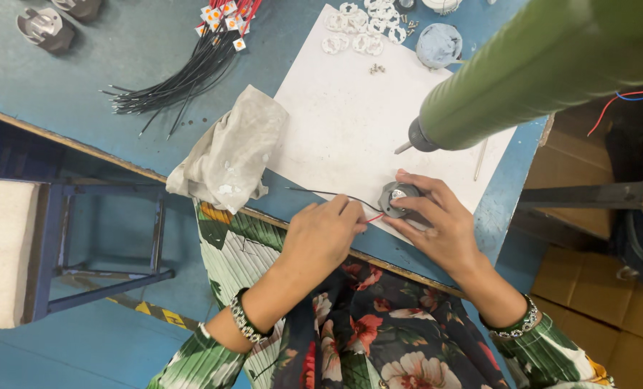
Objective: The person assembles small electronic components by hand, inserting wires into a metal housing and using a hot glue gun to secure them. The person repeatedly handles wires, small white plastic parts, and metal housings on a workbench.
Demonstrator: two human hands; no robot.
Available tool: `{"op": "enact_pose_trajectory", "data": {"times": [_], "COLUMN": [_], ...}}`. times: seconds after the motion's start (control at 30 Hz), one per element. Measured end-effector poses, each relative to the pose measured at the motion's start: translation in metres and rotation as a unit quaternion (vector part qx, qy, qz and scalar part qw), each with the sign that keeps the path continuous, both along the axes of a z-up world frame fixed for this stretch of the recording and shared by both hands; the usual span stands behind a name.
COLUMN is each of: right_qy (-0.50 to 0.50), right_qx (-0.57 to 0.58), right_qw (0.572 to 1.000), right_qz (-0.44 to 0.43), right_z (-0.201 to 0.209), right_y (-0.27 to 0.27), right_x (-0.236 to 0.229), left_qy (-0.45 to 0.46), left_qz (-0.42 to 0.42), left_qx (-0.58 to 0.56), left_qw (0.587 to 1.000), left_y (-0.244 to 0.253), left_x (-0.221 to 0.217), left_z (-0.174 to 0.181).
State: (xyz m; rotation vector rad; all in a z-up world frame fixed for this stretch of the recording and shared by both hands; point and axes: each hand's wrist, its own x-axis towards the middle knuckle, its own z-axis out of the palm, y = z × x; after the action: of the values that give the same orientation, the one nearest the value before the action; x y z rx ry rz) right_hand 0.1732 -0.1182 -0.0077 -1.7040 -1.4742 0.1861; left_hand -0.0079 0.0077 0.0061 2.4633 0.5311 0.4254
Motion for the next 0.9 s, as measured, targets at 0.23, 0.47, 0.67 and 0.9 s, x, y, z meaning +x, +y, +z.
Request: {"op": "enact_pose_trajectory", "data": {"times": [0.23,0.47,0.67,0.9], "right_qy": [-0.024,-0.008,-0.012,0.011], "right_qx": [-0.004,-0.010,-0.025,-0.022], "right_qw": [1.000,1.000,1.000,1.000], "right_qz": [-0.018,-0.006,0.005,-0.003], "right_z": [0.001,-0.004,-0.005,0.001], "right_y": [0.000,-0.002,-0.004,-0.001], "right_x": [-0.001,-0.003,-0.002,-0.004], "left_qy": [0.014,0.030,0.038,-0.107], "left_qz": [0.001,-0.003,0.005,0.026], "left_qx": [0.008,0.027,0.019,0.098], "left_qw": [1.000,0.999,0.999,0.989], "left_y": [-0.001,0.001,-0.003,0.009], "left_x": [-0.016,-0.020,-0.021,-0.014], "left_z": [0.010,0.014,0.019,0.025]}}
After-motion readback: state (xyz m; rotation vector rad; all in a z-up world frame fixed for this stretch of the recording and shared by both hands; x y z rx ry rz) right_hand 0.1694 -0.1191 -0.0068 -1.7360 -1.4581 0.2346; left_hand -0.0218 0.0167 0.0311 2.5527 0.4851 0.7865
